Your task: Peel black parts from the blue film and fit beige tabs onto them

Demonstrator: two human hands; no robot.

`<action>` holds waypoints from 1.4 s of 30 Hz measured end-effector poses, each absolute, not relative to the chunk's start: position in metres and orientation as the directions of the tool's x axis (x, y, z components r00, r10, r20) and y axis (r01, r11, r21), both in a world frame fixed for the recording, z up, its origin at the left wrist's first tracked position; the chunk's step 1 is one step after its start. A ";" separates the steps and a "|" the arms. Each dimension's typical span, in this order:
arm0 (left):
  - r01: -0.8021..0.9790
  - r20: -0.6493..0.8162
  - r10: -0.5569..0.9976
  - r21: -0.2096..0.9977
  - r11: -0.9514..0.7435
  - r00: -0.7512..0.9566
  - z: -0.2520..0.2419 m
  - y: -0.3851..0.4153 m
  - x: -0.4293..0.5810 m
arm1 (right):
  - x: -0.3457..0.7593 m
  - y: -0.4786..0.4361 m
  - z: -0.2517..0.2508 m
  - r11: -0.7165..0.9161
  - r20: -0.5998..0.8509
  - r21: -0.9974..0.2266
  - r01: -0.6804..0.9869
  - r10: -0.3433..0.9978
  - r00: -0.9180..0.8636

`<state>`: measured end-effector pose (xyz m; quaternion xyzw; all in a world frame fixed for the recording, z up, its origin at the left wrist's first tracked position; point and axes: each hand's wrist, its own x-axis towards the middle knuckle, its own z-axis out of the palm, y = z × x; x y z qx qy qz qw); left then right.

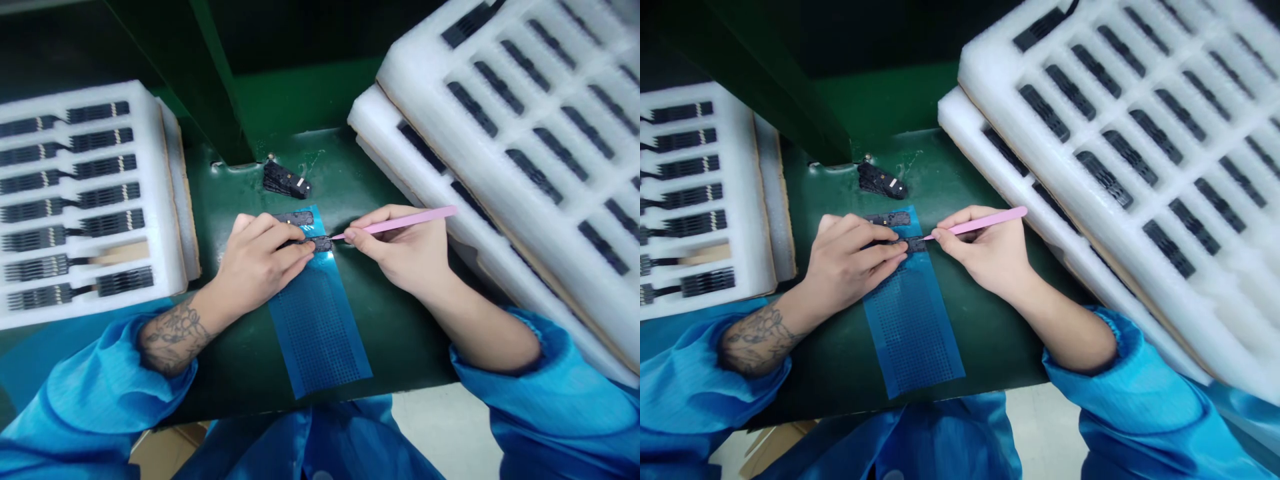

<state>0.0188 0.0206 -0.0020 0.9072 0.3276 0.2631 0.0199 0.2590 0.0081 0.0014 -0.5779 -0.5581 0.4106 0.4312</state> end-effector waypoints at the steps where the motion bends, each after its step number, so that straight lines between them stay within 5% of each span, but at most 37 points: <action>1: 0.585 0.463 0.606 0.209 -0.784 0.647 -0.002 0.021 0.019 | 0.259 0.008 0.002 -0.005 0.007 -0.956 0.293 0.999 0.041; 16: 0.580 0.468 0.603 0.213 -0.786 0.646 -0.002 0.020 0.018 | 0.258 0.008 0.003 -0.014 -0.001 -0.958 0.285 0.999 0.044; 27: 0.567 0.475 0.643 0.314 -0.761 0.600 0.000 0.020 0.017 | 0.262 0.009 -0.003 0.152 0.178 -0.976 0.156 0.969 0.171; 35: 0.570 0.495 0.612 0.255 -0.781 0.617 -0.003 0.016 0.019 | 0.257 0.007 -0.004 0.453 0.334 -0.811 0.371 0.878 -0.343; 42: 0.551 0.508 0.671 0.389 -0.739 0.540 0.002 0.019 0.019 | 0.259 0.011 -0.005 0.428 0.299 -0.774 0.467 0.897 -0.326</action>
